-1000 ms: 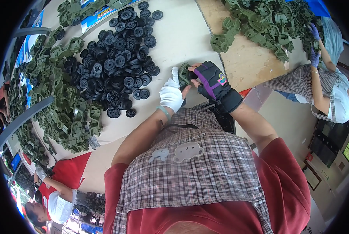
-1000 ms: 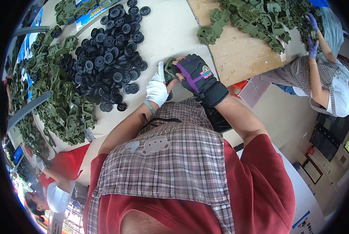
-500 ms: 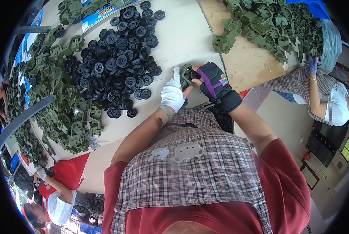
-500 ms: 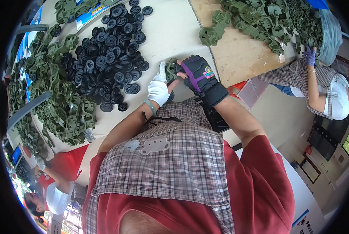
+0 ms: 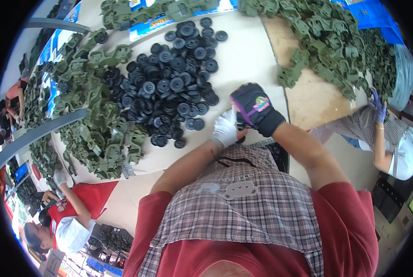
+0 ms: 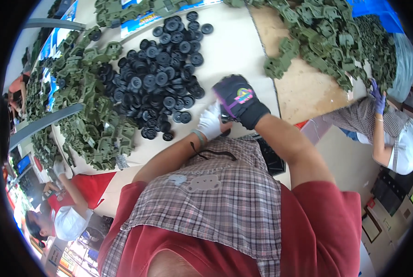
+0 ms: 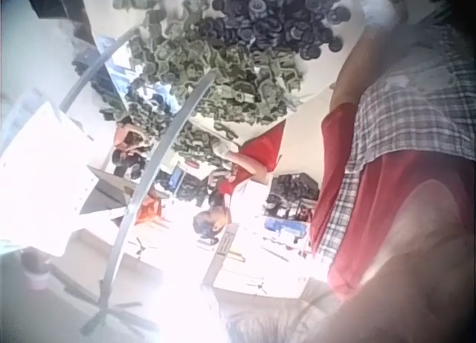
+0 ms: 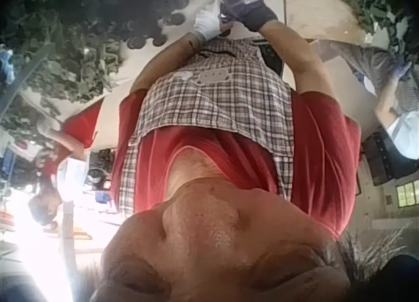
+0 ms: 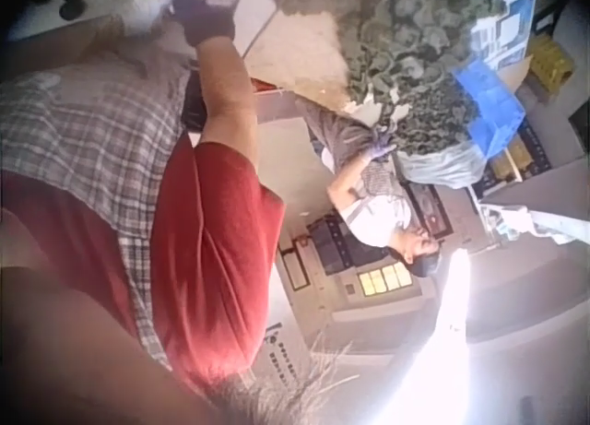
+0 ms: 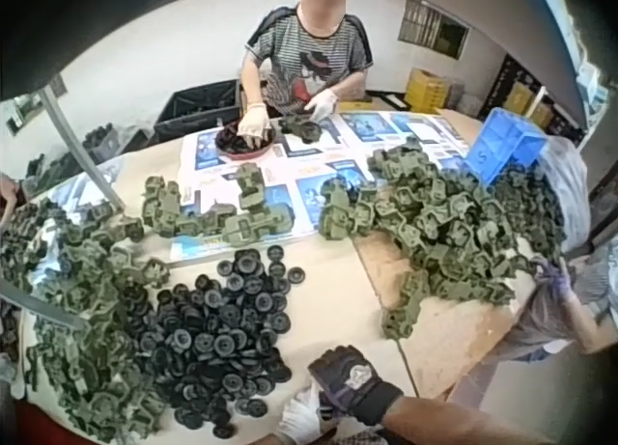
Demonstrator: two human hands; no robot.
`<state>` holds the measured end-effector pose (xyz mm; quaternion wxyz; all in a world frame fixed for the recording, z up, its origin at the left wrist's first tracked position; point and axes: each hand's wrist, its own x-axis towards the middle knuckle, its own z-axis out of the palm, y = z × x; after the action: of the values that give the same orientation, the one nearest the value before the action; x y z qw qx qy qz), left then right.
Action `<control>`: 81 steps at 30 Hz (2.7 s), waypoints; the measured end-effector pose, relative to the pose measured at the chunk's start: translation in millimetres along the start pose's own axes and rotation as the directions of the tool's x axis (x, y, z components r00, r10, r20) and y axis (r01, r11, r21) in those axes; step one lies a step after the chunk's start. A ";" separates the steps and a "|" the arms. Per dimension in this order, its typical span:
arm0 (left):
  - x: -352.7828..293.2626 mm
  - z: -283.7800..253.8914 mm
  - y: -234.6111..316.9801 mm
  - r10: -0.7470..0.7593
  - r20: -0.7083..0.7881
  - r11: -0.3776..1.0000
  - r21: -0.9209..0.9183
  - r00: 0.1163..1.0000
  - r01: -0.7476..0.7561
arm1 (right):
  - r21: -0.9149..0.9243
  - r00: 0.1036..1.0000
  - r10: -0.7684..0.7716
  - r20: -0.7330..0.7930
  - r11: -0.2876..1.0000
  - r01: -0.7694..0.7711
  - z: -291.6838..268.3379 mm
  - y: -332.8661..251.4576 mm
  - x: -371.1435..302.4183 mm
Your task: The person assembles small green plastic components and attaches black plastic wheels by hand.
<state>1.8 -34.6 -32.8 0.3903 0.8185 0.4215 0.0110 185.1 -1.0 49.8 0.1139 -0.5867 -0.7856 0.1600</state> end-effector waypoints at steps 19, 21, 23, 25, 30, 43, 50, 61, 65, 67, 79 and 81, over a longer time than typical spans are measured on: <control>-25.7 -96.3 5.5 -0.217 -0.064 0.751 -0.648 0.974 0.125 | 0.785 0.783 0.600 -0.165 0.560 -0.263 -25.6 -0.3 10.9; -18.5 -160.3 -6.1 -0.232 -0.332 0.587 -0.798 0.914 -0.141 | 0.847 0.686 0.711 -0.153 0.452 -0.280 -41.6 10.3 -0.3; 0.2 -237.9 -47.8 -0.329 -0.401 0.475 -0.853 0.855 -0.217 | 0.761 0.709 0.648 -0.279 0.600 -0.249 -34.2 30.2 -20.4; 22.0 -324.6 -95.7 -0.434 -0.550 0.531 -0.796 0.713 -0.291 | 0.778 0.711 0.674 -0.201 0.551 -0.302 -17.5 50.0 -49.0; 12.4 -500.6 -241.5 -0.742 -0.567 0.506 -0.823 0.357 -0.258 | 0.845 0.651 0.752 0.100 0.281 -0.455 -13.3 22.1 -74.5; 186.0 -351.6 -313.9 -0.984 -0.152 0.174 -0.946 0.097 0.275 | 0.230 0.954 0.197 -0.224 0.962 -0.145 -37.2 29.7 -20.7; 199.3 -337.9 -333.1 -0.923 -0.013 -0.037 -0.992 0.384 -0.121 | -0.005 0.948 0.107 -0.299 0.994 -0.113 -5.8 89.3 128.1; 57.9 -250.8 -101.5 -0.362 0.019 -0.142 -0.989 0.932 -0.035 | 0.133 0.951 0.296 -0.088 0.950 -0.283 -4.5 103.9 117.8; 33.4 -165.8 -41.5 -0.163 0.172 0.338 -0.915 0.971 0.219 | 0.640 0.797 0.600 -0.073 0.641 -0.424 -2.2 58.2 55.1; 29.3 -127.3 -21.6 -0.140 0.182 0.466 -0.855 0.973 0.227 | 0.902 0.630 0.775 0.055 0.232 -0.365 -8.1 38.5 13.1; 22.1 -53.5 -25.3 0.195 -0.150 0.981 0.042 0.969 -0.191 | 0.667 0.579 0.812 -0.076 0.473 -0.576 5.2 22.1 -104.4; 22.5 -54.4 -11.4 0.326 -0.280 0.942 0.182 0.903 -0.283 | 0.608 0.715 0.641 -0.279 0.694 -0.386 2.0 15.9 -99.5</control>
<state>-10.3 19.2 -9.4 0.2565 0.8875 0.3432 0.1695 226.9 -92.5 42.7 0.4001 -0.7569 -0.4579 0.2394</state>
